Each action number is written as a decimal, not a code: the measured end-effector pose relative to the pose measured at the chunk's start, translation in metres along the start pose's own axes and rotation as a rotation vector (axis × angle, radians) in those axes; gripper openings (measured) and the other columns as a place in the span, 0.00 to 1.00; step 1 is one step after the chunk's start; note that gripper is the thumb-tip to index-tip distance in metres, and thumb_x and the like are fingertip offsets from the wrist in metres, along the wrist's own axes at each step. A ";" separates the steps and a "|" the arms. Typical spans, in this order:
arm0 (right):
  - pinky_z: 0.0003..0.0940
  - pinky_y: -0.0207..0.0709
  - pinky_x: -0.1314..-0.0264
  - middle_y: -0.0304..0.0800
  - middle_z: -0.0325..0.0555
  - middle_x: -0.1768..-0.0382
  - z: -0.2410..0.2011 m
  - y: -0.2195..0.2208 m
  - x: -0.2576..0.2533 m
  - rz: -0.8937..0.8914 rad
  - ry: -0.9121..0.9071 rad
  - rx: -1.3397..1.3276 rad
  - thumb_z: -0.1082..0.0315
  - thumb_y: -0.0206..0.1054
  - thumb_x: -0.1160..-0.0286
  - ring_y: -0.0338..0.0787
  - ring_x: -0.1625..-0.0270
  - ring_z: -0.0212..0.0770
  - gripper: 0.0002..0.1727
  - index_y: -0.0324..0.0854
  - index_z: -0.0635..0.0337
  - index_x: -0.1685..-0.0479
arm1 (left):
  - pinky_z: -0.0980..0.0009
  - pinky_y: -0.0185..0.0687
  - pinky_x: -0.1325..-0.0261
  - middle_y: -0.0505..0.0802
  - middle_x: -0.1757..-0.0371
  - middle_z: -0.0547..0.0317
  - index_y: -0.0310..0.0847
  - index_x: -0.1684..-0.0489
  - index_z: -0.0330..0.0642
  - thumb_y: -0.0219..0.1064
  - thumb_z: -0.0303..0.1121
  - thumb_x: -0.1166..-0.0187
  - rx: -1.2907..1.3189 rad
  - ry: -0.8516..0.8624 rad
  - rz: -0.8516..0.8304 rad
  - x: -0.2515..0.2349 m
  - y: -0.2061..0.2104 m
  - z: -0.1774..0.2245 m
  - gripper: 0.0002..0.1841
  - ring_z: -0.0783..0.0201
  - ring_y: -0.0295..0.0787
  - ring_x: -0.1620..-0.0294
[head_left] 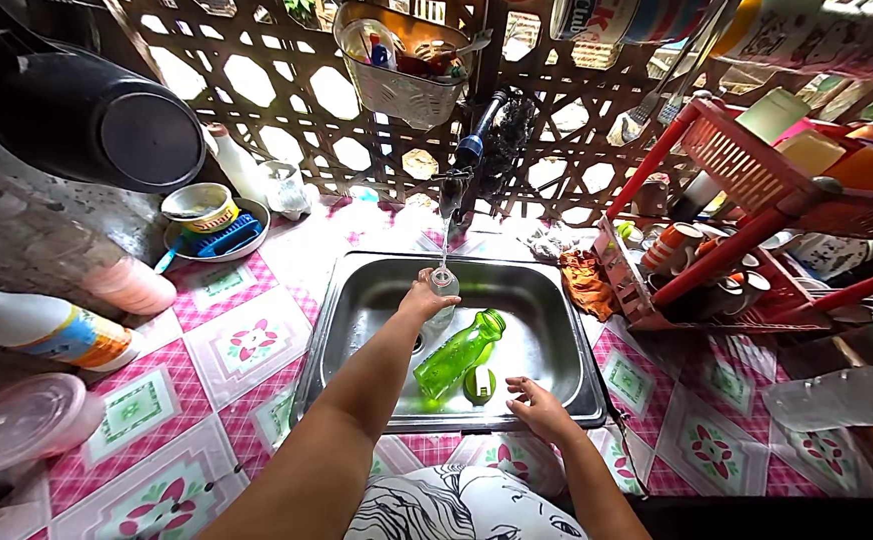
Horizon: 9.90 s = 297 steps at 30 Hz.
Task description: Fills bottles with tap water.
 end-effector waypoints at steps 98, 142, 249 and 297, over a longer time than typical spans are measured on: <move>0.44 0.77 0.25 0.78 0.53 0.22 0.004 0.003 -0.001 -0.012 0.016 0.052 0.59 0.66 0.16 0.85 0.29 0.46 0.29 0.71 0.57 0.17 | 0.40 0.77 0.27 0.82 0.26 0.35 0.50 0.08 0.51 0.85 0.64 0.46 -0.041 -0.028 -0.003 0.000 0.000 0.002 0.62 0.40 0.82 0.27; 0.45 0.76 0.24 0.79 0.51 0.22 0.010 0.005 -0.004 -0.011 0.010 0.093 0.58 0.65 0.17 0.85 0.29 0.46 0.28 0.75 0.54 0.18 | 0.39 0.76 0.27 0.81 0.25 0.35 0.51 0.08 0.51 0.86 0.62 0.48 0.003 -0.014 0.009 0.000 0.000 0.001 0.63 0.40 0.82 0.27; 0.73 0.28 0.09 0.67 0.45 0.12 -0.008 -0.001 0.009 0.086 0.174 0.795 0.49 0.59 0.17 0.54 0.05 0.53 0.29 0.74 0.44 0.16 | 0.43 0.75 0.24 0.79 0.22 0.36 0.51 0.08 0.49 0.86 0.62 0.49 0.026 -0.022 0.013 -0.002 0.003 -0.002 0.63 0.42 0.80 0.24; 0.32 0.82 0.63 0.93 0.52 0.52 -0.034 0.013 -0.075 0.150 0.157 -1.031 0.74 0.52 0.14 0.90 0.62 0.40 0.13 0.78 0.64 0.40 | 0.38 0.78 0.30 0.88 0.32 0.47 0.87 0.34 0.50 0.70 0.27 0.27 -0.602 0.338 -0.330 0.022 0.082 -0.066 0.21 0.42 0.81 0.27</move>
Point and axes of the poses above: each hand's wrist, its own x-axis away from the middle knuckle, its own y-axis out of the palm, z = x × y, the point moved 7 cm from there along -x, towards the middle knuckle
